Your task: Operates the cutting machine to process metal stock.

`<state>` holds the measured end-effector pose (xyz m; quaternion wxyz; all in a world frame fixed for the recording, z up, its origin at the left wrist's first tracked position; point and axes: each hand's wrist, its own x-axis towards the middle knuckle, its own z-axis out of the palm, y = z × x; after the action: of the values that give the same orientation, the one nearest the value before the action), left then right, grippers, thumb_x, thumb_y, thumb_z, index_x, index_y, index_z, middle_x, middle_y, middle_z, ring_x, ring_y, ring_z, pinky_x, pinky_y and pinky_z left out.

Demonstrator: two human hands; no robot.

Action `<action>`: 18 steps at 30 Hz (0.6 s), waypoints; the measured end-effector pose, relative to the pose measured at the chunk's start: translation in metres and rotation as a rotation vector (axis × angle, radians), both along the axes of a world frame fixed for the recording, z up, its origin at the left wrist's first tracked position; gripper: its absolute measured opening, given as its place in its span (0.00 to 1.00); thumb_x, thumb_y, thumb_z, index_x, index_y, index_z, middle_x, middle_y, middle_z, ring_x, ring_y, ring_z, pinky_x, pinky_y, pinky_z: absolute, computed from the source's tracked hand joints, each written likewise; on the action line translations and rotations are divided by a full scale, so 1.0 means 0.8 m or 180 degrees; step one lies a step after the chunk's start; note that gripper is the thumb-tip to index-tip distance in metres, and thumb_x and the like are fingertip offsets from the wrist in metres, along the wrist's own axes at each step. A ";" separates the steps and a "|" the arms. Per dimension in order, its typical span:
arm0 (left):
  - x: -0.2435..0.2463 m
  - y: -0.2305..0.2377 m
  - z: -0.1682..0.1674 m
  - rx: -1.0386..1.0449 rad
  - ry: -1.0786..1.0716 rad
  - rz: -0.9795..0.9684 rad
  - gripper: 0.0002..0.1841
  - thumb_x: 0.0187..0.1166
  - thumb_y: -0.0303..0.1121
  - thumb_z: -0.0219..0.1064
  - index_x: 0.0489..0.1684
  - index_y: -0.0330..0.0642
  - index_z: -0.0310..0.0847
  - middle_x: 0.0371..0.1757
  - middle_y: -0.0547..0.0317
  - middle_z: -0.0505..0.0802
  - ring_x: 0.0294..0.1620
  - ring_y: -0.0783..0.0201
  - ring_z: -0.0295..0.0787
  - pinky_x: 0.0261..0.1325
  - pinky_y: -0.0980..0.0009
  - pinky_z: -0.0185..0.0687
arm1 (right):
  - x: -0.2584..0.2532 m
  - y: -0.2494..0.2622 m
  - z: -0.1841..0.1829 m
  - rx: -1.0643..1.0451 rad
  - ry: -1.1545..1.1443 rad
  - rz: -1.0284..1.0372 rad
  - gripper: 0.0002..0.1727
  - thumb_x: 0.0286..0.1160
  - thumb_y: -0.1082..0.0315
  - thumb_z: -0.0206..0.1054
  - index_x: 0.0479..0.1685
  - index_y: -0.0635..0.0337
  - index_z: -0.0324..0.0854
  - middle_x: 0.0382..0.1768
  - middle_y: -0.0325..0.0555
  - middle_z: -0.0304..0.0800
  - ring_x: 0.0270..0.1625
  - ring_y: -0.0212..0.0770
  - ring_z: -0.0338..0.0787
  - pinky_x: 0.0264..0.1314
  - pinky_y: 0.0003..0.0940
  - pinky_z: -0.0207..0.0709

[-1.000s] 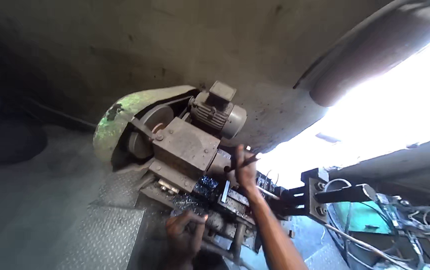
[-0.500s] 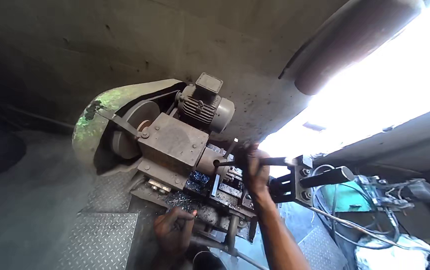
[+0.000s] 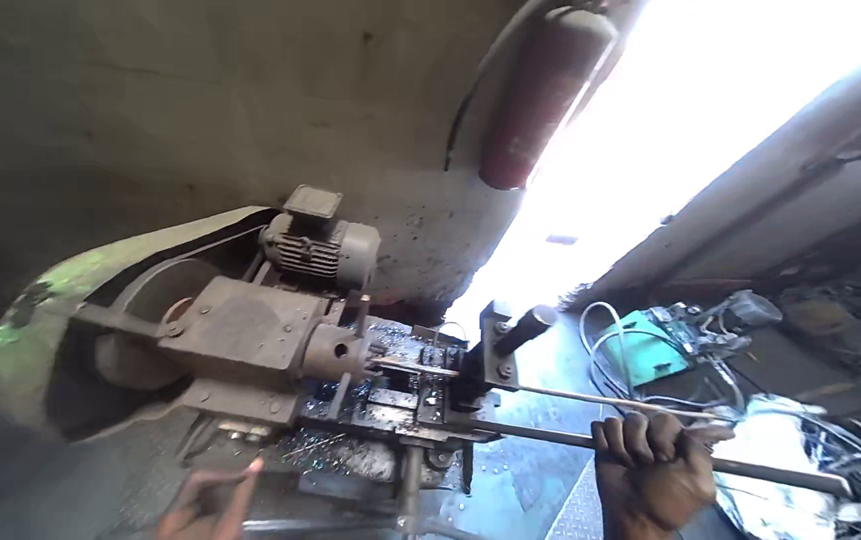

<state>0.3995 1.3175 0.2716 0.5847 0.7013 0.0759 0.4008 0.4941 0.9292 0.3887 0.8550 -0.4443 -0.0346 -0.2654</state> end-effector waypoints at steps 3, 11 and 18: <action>0.000 0.000 -0.002 -0.0002 0.0073 0.0140 0.11 0.68 0.23 0.74 0.30 0.56 0.83 0.29 0.90 0.90 0.24 0.91 0.79 0.26 0.89 0.76 | -0.019 -0.067 0.016 0.0299 -0.0298 -0.0550 0.42 0.93 0.42 0.20 0.06 0.43 0.65 0.02 0.26 0.62 0.05 0.25 0.64 0.10 0.22 0.61; -0.003 -0.004 0.000 -0.0316 0.0323 0.0418 0.11 0.65 0.17 0.70 0.30 0.48 0.79 0.24 0.83 0.87 0.19 0.85 0.79 0.21 0.84 0.77 | -0.006 -0.151 0.023 0.1137 -0.0926 -0.1354 0.39 0.92 0.42 0.21 0.08 0.46 0.58 0.02 0.29 0.55 0.05 0.30 0.57 0.10 0.25 0.57; -0.003 -0.020 0.014 -0.0704 0.0447 0.0740 0.10 0.65 0.18 0.66 0.28 0.47 0.77 0.19 0.80 0.83 0.12 0.82 0.73 0.16 0.84 0.74 | 0.014 -0.124 0.048 0.1260 -0.1291 -0.1003 0.40 0.93 0.41 0.20 0.08 0.48 0.59 0.02 0.30 0.53 0.04 0.31 0.57 0.09 0.26 0.57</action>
<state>0.3971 1.3012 0.2825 0.6012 0.6454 0.2408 0.4050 0.5051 0.8297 0.4268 0.8489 -0.2074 -0.0828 -0.4791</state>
